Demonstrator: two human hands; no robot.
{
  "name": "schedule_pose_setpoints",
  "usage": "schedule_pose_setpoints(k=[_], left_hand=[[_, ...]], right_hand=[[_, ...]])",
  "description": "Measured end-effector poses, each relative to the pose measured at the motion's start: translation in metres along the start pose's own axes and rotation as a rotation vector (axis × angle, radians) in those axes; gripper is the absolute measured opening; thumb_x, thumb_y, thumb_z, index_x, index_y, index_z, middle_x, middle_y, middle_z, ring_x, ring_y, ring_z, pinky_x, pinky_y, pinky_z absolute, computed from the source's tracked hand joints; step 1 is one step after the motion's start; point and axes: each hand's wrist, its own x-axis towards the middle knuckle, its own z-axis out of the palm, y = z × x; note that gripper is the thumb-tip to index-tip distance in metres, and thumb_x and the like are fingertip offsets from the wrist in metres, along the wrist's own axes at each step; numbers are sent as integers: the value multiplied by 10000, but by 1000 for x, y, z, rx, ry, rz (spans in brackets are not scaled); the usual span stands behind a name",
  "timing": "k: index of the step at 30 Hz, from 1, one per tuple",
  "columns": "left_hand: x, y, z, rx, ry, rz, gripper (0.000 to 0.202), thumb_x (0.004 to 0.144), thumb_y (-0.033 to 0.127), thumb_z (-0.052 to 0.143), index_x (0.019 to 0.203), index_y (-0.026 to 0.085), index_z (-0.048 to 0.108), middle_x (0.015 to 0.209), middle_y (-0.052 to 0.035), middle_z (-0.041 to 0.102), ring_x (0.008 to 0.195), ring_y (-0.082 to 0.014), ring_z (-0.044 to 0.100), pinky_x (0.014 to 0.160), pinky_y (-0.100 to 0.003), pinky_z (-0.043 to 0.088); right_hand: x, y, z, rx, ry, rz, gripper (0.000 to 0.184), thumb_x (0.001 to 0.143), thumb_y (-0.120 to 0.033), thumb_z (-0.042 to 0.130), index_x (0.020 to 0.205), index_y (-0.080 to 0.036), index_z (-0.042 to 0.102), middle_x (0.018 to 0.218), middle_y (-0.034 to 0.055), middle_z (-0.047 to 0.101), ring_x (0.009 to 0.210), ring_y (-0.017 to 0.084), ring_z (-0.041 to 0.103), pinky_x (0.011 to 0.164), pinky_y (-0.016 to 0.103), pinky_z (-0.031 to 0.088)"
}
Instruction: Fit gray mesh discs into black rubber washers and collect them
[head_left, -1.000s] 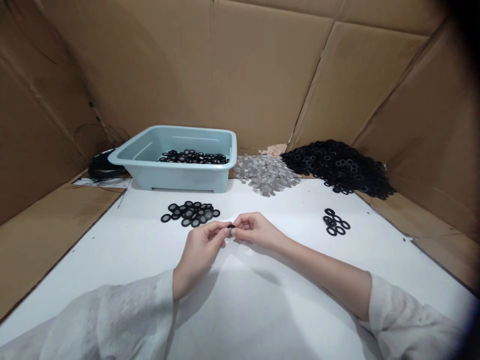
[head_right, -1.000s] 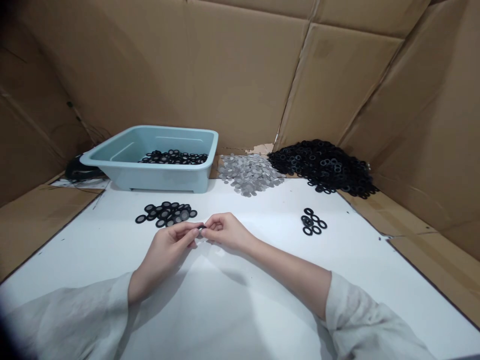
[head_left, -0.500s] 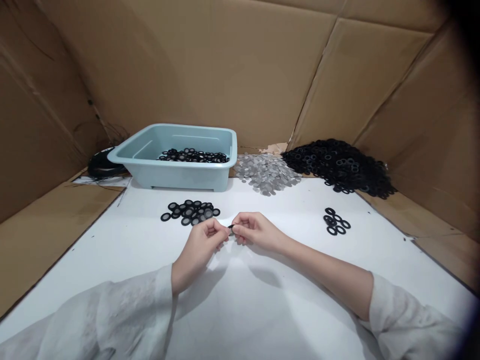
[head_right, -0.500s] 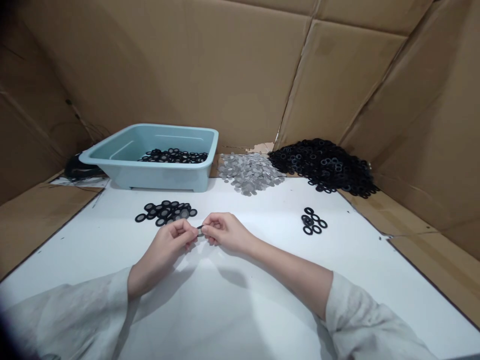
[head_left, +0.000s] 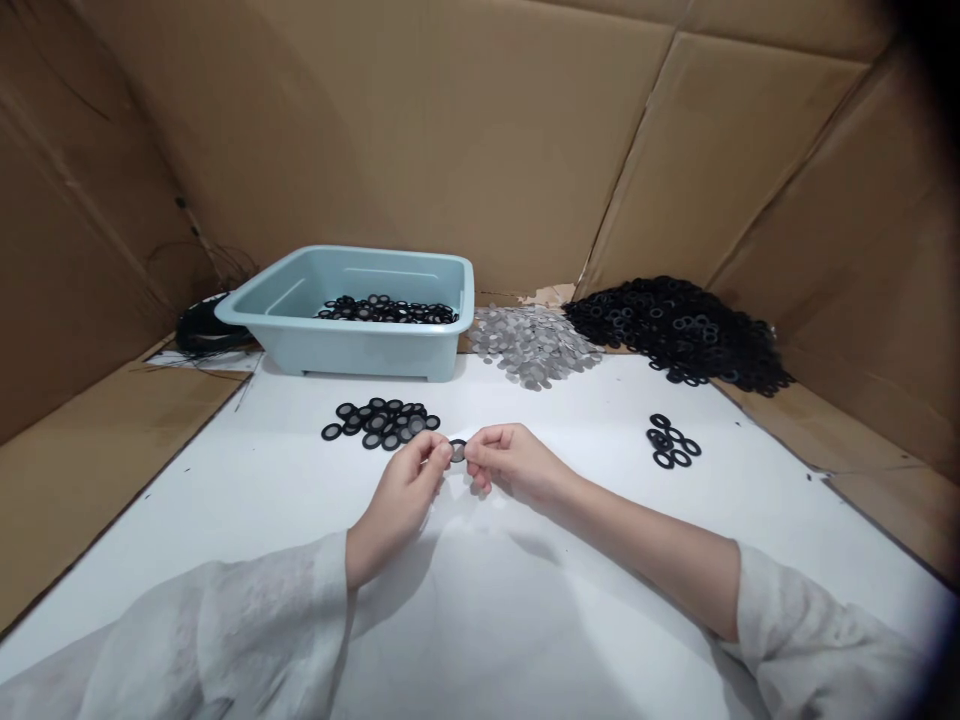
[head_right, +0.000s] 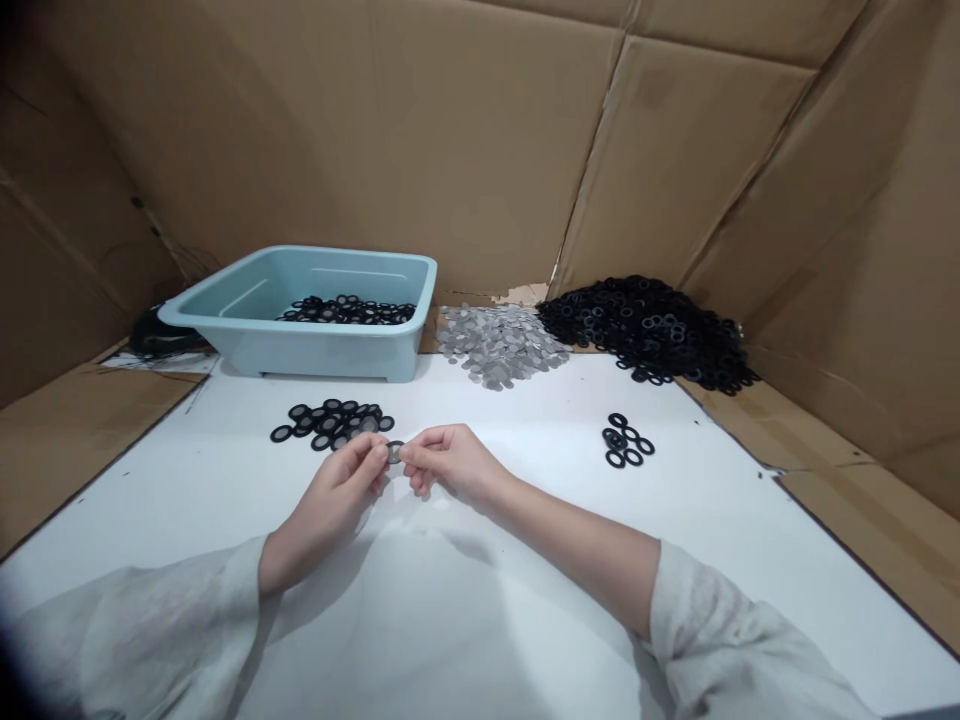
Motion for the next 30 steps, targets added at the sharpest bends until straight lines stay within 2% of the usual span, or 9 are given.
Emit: schedule_pose_setpoints(k=[6,11,15,20,24,27,30], left_hand=[[-1,2,-2,174,-24,62,312,879,378,342,640,184,395,578,40,385,550,-115,369,534,-227,305],[0,4,0,190,-32,66,317,876,374,349,629,182,401,584,41,389,552,-114,371,541,-232,301],[1,5,0,177,-70,62,326,880,372,337,628,180,416,591,28,436,572,-123,409,556,-237,315],[1,7,0,161,-83,56,334,878,372,334,623,177,427,604,20,451,581,-123,418,561,-236,322],[0,8,0,100,-80,53,272,836,364,415,641,174,425,591,31,417,560,-110,398,535,-225,318],[0,9,-1,42,-85,21,222,769,308,513,628,171,410,568,47,388,527,-92,371,497,-208,296],[0,11,-2,-7,-58,3,216,754,255,515,606,174,381,558,55,370,517,-85,347,483,-200,271]], right_hand=[[-3,-11,-2,-141,-75,32,346,598,-375,713,761,-114,556,538,-16,576,432,79,513,468,229,424],[-5,-7,0,-248,-157,31,282,645,-343,675,701,-136,492,517,-29,554,433,68,499,458,203,393],[-6,-6,1,-326,-202,56,300,636,-359,683,691,-141,485,551,-20,561,458,73,515,458,200,400],[-7,-8,1,-355,-168,29,277,717,-395,595,671,-142,493,557,-4,560,454,70,503,441,192,392],[-7,-7,2,-418,-99,27,234,728,-359,594,688,-150,495,527,-21,531,440,63,475,416,173,353],[-7,-7,2,-441,-117,-13,192,743,-317,583,704,-155,486,515,-33,501,446,62,459,416,169,331],[-9,-9,4,-464,-110,-85,136,772,-265,535,709,-156,481,526,-34,491,462,63,456,443,177,345]])
